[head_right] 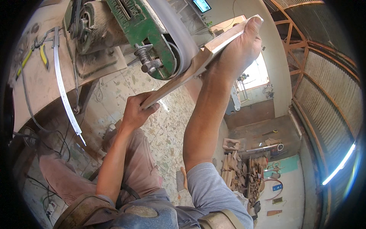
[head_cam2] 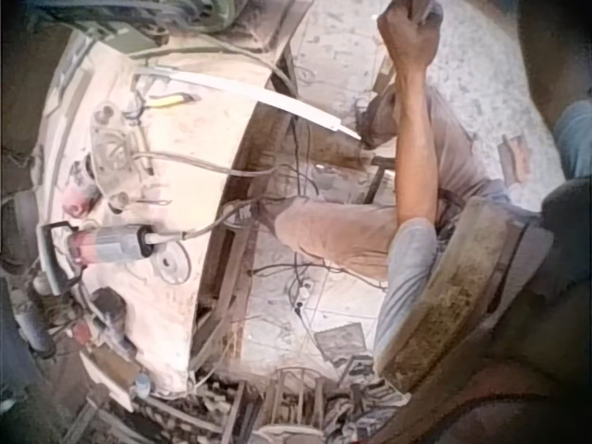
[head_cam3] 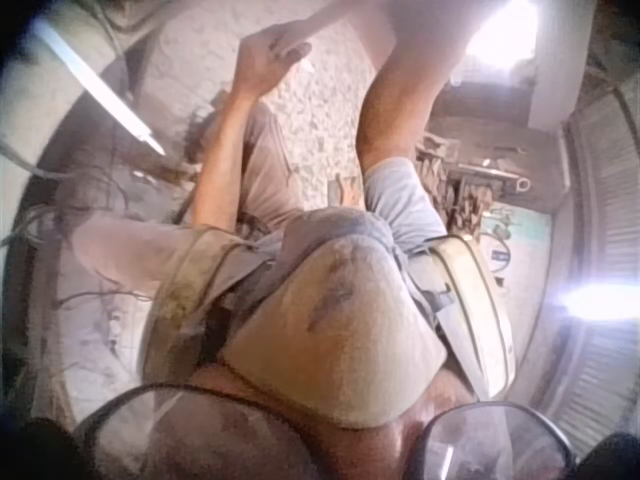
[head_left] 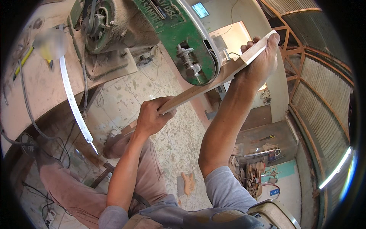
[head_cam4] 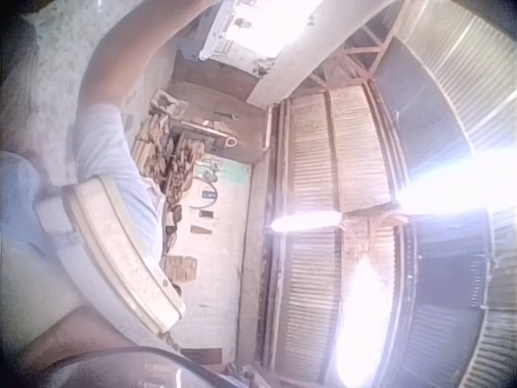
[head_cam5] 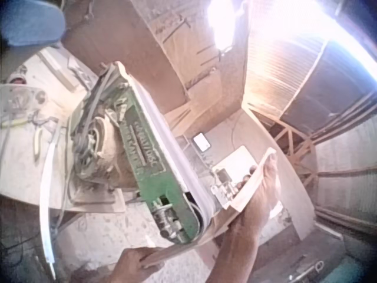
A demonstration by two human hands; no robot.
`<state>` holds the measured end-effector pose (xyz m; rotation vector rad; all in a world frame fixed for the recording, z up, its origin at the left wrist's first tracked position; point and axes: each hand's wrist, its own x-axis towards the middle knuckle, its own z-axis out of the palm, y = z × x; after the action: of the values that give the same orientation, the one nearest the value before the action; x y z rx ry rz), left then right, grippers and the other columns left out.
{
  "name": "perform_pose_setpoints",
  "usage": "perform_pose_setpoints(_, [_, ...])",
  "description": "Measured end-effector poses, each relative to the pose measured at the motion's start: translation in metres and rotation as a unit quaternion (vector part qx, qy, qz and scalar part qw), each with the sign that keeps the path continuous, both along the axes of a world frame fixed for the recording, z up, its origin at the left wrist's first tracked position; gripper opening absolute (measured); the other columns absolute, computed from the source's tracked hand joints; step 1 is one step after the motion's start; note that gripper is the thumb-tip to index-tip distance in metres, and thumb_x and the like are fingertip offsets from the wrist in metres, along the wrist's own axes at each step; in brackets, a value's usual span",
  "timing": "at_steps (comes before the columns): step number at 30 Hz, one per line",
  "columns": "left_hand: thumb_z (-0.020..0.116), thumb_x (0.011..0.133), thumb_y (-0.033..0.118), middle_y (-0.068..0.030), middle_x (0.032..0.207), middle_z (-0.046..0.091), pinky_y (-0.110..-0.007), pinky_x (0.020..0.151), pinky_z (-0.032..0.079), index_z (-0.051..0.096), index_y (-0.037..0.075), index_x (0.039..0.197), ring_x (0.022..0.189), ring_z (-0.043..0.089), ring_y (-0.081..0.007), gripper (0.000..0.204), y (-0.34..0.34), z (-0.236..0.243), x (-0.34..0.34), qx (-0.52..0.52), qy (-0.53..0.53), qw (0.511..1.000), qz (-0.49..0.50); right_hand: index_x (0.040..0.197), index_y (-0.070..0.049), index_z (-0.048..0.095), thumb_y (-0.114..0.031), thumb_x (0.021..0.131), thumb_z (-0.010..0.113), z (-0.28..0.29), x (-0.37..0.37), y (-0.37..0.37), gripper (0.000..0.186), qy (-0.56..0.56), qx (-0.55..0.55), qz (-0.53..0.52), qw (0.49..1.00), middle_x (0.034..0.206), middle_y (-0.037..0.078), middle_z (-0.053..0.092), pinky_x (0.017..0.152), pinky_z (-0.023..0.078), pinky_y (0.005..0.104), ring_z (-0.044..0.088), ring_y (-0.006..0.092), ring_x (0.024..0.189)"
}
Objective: The person shapes a wooden guitar neck by pressing it against a running belt sander, turning it frequently to smooth the curves, and later measures the neck width with a caliper.
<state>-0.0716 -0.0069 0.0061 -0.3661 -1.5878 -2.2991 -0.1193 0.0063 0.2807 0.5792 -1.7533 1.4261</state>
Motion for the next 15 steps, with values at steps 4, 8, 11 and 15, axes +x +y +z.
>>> perform_pose_setpoints(4, [0.078,0.081,0.020,-0.0181,0.080,0.072,-0.037,0.070,0.053,0.077,0.005,0.117,0.070,0.068,-0.0262,0.039,-0.006,0.003,-0.003,-0.029,-0.019,0.997,-0.067,0.108,0.002,0.050,-0.049,0.106,0.061,0.003,-0.009,0.007,0.052,0.021,0.002,-0.054,0.998,0.087,0.012,0.062,0.066,0.060,0.0302,0.070,0.0192,0.075])
perform_pose_setpoints(8, [0.078,0.080,0.022,-0.0184,0.078,0.070,-0.037,0.068,0.052,0.077,0.005,0.116,0.066,0.066,-0.0263,0.040,-0.002,-0.005,-0.011,-0.025,-0.016,0.992,-0.121,0.116,0.008,0.047,-0.050,0.104,0.063,0.006,-0.020,0.014,0.061,0.034,0.030,-0.023,0.999,0.093,0.016,0.063,0.070,0.062,0.0320,0.071,0.0216,0.079])
perform_pose_setpoints(11, [0.078,0.078,0.020,-0.0187,0.078,0.071,-0.036,0.068,0.052,0.077,0.003,0.115,0.066,0.066,-0.0256,0.041,-0.004,-0.001,-0.009,-0.023,-0.030,0.992,-0.118,0.116,0.008,0.048,-0.047,0.104,0.065,0.006,-0.023,0.017,0.059,0.025,0.033,-0.038,0.998,0.093,0.016,0.064,0.068,0.061,0.0319,0.072,0.0216,0.079])
perform_pose_setpoints(15, [0.076,0.074,0.016,-0.0183,0.077,0.071,-0.035,0.068,0.053,0.076,0.002,0.115,0.066,0.067,-0.0228,0.043,-0.002,0.002,0.004,-0.025,-0.011,0.999,-0.024,0.100,0.002,0.056,-0.039,0.106,0.065,0.009,-0.013,0.013,0.043,-0.017,0.029,0.019,0.999,0.086,0.011,0.063,0.059,0.055,0.0297,0.066,0.0174,0.069])
